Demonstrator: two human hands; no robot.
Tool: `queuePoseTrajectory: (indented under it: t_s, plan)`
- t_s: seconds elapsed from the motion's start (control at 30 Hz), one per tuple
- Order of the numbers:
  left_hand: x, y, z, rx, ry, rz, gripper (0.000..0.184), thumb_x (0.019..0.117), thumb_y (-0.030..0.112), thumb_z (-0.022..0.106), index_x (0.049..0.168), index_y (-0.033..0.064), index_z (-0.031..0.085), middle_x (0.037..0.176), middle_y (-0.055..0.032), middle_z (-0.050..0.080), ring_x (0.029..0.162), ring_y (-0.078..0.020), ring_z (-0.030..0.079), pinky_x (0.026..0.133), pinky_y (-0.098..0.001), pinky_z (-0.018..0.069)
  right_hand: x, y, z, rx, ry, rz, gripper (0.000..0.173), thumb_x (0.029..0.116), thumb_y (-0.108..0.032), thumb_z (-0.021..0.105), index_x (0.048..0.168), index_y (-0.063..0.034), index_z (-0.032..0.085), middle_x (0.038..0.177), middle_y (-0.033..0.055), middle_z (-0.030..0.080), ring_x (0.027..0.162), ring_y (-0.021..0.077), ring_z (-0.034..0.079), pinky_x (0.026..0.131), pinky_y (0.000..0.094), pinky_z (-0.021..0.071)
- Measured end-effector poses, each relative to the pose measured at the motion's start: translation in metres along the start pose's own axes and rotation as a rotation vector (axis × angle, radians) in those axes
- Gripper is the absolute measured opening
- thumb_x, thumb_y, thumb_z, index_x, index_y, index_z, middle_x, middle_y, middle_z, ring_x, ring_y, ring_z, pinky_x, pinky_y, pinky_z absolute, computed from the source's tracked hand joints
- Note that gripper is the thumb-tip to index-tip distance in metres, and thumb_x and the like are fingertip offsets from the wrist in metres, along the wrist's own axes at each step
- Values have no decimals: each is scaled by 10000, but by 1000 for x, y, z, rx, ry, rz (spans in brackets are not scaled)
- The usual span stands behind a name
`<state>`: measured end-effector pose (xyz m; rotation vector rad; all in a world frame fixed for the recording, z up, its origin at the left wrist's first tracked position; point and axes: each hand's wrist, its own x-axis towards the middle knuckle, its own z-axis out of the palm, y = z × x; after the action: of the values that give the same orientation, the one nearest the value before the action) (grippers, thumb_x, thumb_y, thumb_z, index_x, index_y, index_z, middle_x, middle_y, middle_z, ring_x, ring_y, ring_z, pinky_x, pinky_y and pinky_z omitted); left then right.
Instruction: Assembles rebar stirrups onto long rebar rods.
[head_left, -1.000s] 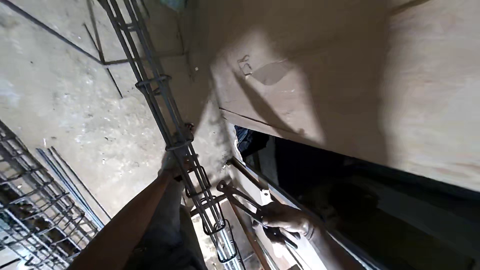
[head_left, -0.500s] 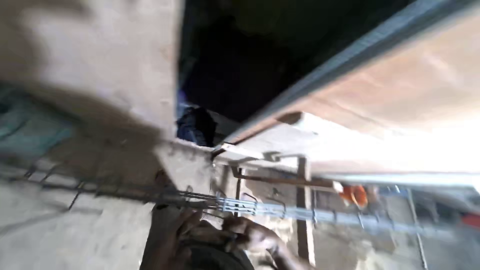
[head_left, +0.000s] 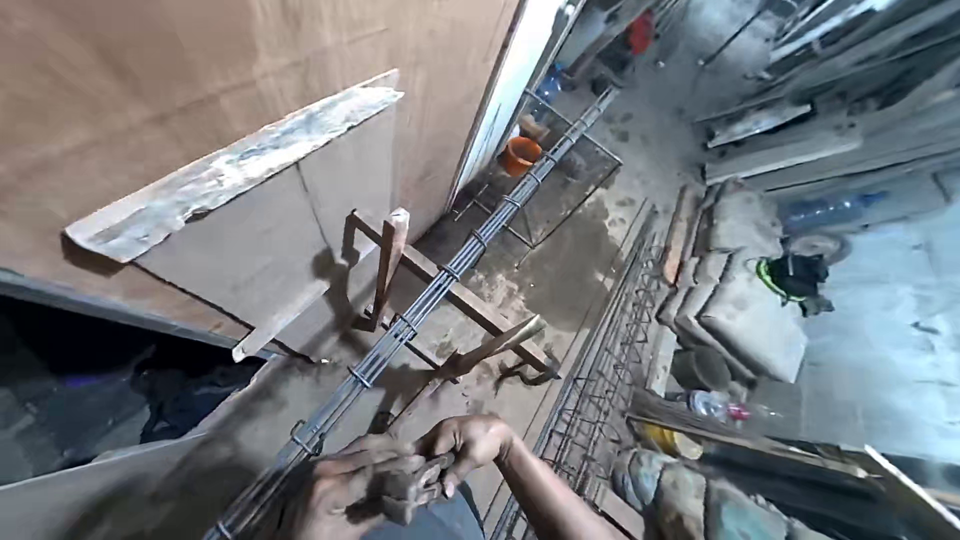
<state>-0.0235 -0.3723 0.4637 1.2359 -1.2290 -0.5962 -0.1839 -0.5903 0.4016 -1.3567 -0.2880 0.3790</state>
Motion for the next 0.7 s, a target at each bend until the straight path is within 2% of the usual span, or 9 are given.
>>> queuePoseTrajectory:
  t_s: [0.13, 0.2, 0.27, 0.3, 0.4, 0.47, 0.57, 0.63, 0.7]
  plan:
    - [42, -12, 27, 210, -121, 204, 193, 998, 224, 671, 872, 96, 740, 1026, -13, 762, 1149, -135, 681, 1125, -353, 487, -27, -2, -13, 17, 60, -59, 227, 865, -224, 773, 903, -5, 721, 967, 0, 727, 940, 11, 644, 848, 242, 525]
    - [52, -15, 37, 428, -63, 192, 201, 1018, 180, 611, 906, 84, 749, 970, -27, 753, 1023, -128, 714, 1041, -330, 545, -35, -9, -17, 96, 182, -23, 223, 856, -277, 795, 939, -84, 719, 950, -57, 739, 863, -21, 658, 765, 203, 539]
    - [63, -17, 32, 757, 67, 59, 259, 1013, 204, 557, 1005, 111, 798, 955, -55, 761, 890, -176, 737, 805, -331, 615, -40, -17, -20, 168, 477, -29, 126, 864, -311, 793, 913, -207, 743, 913, -111, 766, 736, -48, 660, 645, 168, 540]
    - [67, -19, 22, 862, 123, -33, 285, 1020, 217, 538, 1021, 99, 797, 967, -83, 759, 861, -215, 741, 742, -372, 619, -41, -20, -24, 191, 688, -42, 56, 885, -256, 762, 882, -205, 739, 828, -116, 737, 645, -49, 607, 581, 168, 501]
    - [61, -16, -21, 919, 312, -271, 299, 1019, 185, 531, 1069, 10, 769, 1045, -158, 753, 905, -264, 743, 812, -434, 612, -32, -21, -52, 212, 1364, -89, 175, 1016, -149, 575, 1071, -18, 678, 668, -37, 591, 481, 13, 451, 447, 199, 402]
    - [36, -10, -45, 904, 439, -405, 320, 1026, 161, 499, 1108, -39, 735, 1017, -202, 732, 839, -276, 721, 797, -453, 597, -26, -16, -78, 132, 1701, -50, 265, 1089, -174, 481, 1193, 37, 602, 730, 37, 661, 461, 64, 501, 432, 234, 452]
    - [-18, -1, -61, 883, 581, -638, 358, 1060, 169, 447, 1175, -61, 696, 1028, -248, 716, 886, -325, 699, 859, -518, 549, -25, 0, -126, -100, 1978, 205, 349, 1065, -190, 552, 1309, 58, 525, 811, 120, 654, 553, 152, 604, 536, 333, 547]
    - [-61, 8, -63, 883, 704, -775, 348, 1066, 162, 458, 1184, -66, 693, 997, -249, 720, 873, -333, 703, 853, -538, 549, -18, 18, -152, -214, 1984, 337, 449, 992, -71, 575, 1387, 107, 454, 1021, 224, 644, 763, 234, 642, 709, 404, 563]
    - [-106, 17, -64, 876, 856, -912, 338, 1067, 160, 449, 1183, -33, 700, 912, -168, 709, 786, -221, 665, 781, -432, 548, -8, 43, -175, -256, 1947, 373, 609, 994, -55, 528, 1522, 109, 273, 1323, 306, 545, 1049, 314, 638, 917, 431, 545]
